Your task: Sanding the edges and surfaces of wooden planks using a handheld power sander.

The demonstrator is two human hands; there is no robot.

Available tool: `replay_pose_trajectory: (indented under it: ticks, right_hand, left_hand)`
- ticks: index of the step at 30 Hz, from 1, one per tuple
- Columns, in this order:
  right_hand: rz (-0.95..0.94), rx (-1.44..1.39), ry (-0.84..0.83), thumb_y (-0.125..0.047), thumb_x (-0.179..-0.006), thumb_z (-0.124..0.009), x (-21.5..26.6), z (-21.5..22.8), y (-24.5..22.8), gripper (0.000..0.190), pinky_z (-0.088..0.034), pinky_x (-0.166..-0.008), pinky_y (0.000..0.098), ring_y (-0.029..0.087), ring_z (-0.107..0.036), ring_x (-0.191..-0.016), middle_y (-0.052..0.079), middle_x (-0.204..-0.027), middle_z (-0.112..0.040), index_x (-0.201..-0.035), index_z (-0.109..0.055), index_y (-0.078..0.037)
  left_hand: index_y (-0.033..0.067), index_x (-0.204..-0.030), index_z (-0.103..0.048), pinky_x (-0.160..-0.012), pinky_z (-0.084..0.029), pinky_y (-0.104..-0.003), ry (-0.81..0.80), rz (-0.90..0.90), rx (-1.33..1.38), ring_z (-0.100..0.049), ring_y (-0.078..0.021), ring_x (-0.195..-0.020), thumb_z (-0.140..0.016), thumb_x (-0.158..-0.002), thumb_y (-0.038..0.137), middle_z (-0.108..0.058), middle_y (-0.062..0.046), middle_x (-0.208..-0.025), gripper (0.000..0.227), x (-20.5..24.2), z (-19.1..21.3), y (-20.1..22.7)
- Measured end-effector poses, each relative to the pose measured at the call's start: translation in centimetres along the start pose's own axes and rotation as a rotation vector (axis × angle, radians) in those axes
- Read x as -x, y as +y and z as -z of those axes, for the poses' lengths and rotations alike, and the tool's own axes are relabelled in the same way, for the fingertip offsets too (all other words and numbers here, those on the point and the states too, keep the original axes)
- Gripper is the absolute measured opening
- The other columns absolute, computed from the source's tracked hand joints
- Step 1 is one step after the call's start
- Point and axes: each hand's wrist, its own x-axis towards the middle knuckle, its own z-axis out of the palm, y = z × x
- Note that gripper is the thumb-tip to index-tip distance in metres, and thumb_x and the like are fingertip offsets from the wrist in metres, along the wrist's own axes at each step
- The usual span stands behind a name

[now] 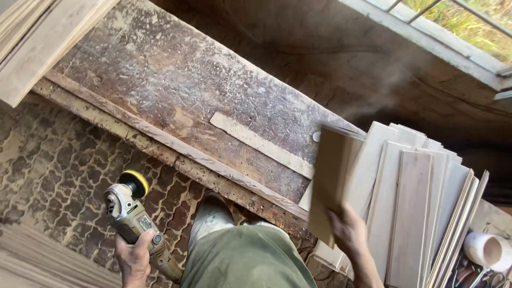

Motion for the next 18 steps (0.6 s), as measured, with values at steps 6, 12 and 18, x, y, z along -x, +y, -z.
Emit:
replay_pose_trajectory:
  ticks: [6, 12, 18]
  right_hand:
    - [0.516, 0.282, -0.405, -0.043, -0.107, -0.042, -11.5, -13.5, -7.3, 0.033, -0.054, -0.059, 0.0369, 0.020, -0.060, -0.067, 0.005, -0.084, -0.064, -0.100, -0.056, -0.014]
    - [0.452, 0.192, -0.750, -0.034, -0.108, -0.043, -18.7, -20.7, -10.9, 0.033, -0.062, -0.061, 0.0316, 0.018, -0.073, -0.075, 0.008, -0.110, -0.077, -0.113, -0.067, -0.013]
    - [0.398, 0.335, -0.715, -0.037, -0.104, -0.049, -17.4, -22.5, -8.2, 0.055, -0.057, -0.058, 0.0297, 0.017, -0.064, -0.067, 0.009, -0.116, -0.074, -0.157, -0.043, -0.023]
  left_hand:
    - [0.0018, -0.127, -0.056, -0.072, -0.048, -0.030, -0.026, 0.005, -0.021, -0.057, -0.0190, -0.078, -0.066, -0.080, 0.007, -0.062, -0.009, -0.101, 0.048, 0.6, -2.1, 3.4]
    - [0.0041, -0.110, -0.050, -0.046, -0.044, -0.033, -0.114, 0.044, -0.304, -0.048, -0.0176, -0.063, -0.072, -0.076, 0.020, -0.048, -0.004, -0.085, 0.044, -1.3, -3.1, 5.4]
    - [0.0003, -0.123, -0.052, -0.049, -0.055, -0.035, -0.345, 0.066, -0.230, -0.057, -0.0194, -0.065, -0.071, -0.071, 0.017, -0.060, -0.011, -0.093, 0.058, -6.6, -5.2, 6.2]
